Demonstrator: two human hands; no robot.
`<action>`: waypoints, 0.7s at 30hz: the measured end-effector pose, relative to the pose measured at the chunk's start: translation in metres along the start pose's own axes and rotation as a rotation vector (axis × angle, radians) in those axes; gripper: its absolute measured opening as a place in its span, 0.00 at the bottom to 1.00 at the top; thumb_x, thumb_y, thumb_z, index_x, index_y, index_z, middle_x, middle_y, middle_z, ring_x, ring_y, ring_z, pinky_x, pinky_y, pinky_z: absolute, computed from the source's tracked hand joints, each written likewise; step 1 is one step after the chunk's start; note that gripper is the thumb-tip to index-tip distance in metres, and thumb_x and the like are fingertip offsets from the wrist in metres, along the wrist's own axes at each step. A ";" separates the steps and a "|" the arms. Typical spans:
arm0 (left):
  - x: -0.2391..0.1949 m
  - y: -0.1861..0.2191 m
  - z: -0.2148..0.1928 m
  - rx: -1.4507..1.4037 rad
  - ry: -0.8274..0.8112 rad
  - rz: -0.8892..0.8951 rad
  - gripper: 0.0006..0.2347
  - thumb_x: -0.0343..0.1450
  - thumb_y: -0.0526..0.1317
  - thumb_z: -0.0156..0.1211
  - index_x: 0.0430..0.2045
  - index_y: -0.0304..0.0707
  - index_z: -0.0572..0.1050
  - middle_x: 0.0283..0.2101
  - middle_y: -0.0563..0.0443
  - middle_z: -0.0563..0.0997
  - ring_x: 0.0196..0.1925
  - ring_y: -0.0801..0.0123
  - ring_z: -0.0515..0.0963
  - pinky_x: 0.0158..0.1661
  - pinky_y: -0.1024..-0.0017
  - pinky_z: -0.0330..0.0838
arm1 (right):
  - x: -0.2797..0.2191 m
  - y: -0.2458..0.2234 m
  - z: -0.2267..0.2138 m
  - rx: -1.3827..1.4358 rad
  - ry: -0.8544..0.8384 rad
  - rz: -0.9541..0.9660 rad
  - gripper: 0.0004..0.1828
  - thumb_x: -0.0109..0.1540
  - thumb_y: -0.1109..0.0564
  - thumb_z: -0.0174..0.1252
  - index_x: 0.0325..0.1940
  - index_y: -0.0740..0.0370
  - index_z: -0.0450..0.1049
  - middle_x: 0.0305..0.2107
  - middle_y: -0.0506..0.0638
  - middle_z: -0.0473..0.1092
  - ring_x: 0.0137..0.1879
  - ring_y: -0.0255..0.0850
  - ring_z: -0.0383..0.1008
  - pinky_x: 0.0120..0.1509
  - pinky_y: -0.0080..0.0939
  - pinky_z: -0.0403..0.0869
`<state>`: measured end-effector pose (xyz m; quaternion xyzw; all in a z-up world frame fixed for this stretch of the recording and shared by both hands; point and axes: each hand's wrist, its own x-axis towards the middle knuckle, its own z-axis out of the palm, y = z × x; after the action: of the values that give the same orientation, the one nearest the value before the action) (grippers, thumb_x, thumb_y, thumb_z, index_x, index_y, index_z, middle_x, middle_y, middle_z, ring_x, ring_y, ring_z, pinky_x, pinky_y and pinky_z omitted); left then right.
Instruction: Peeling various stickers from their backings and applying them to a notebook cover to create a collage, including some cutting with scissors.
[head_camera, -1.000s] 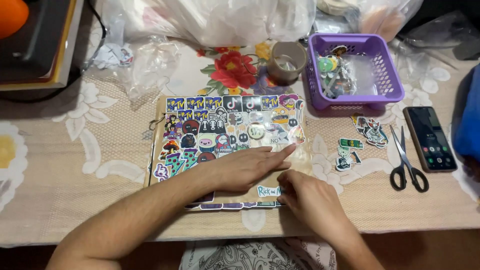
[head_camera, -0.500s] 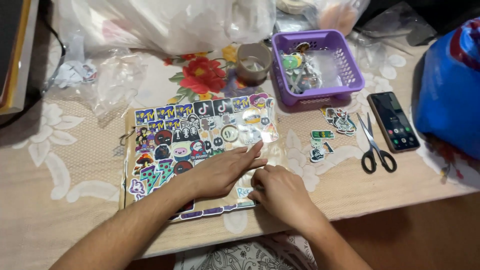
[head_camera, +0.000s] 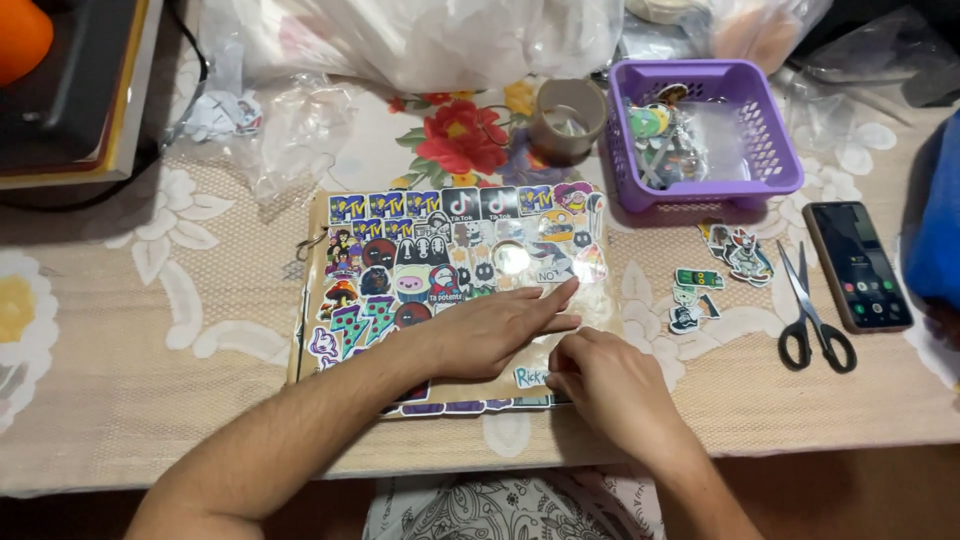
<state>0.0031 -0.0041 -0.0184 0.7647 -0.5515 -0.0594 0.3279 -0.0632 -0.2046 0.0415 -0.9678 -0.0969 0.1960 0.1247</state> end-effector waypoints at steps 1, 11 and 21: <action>-0.001 -0.001 0.001 0.000 0.001 -0.006 0.37 0.70 0.30 0.46 0.71 0.36 0.29 0.67 0.43 0.72 0.71 0.51 0.66 0.70 0.54 0.56 | -0.001 -0.001 -0.001 0.000 -0.003 -0.006 0.08 0.60 0.46 0.62 0.35 0.47 0.73 0.37 0.40 0.75 0.45 0.45 0.75 0.42 0.50 0.70; -0.008 0.025 -0.049 -0.413 0.259 -0.216 0.35 0.77 0.31 0.41 0.70 0.47 0.22 0.68 0.48 0.70 0.77 0.53 0.59 0.71 0.60 0.49 | -0.020 -0.010 -0.046 0.207 0.034 0.066 0.05 0.55 0.44 0.67 0.27 0.42 0.80 0.25 0.32 0.83 0.32 0.31 0.81 0.42 0.33 0.70; -0.117 0.093 -0.018 -0.136 0.845 -0.466 0.41 0.71 0.30 0.62 0.71 0.37 0.34 0.42 0.43 0.87 0.47 0.58 0.87 0.66 0.55 0.68 | 0.028 -0.056 -0.003 0.646 -0.230 -0.080 0.04 0.53 0.58 0.76 0.29 0.59 0.87 0.19 0.43 0.78 0.27 0.28 0.69 0.34 0.28 0.67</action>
<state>-0.1086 0.0901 0.0168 0.8019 -0.1792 0.1483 0.5503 -0.0444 -0.1457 0.0498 -0.8454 -0.0810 0.3196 0.4203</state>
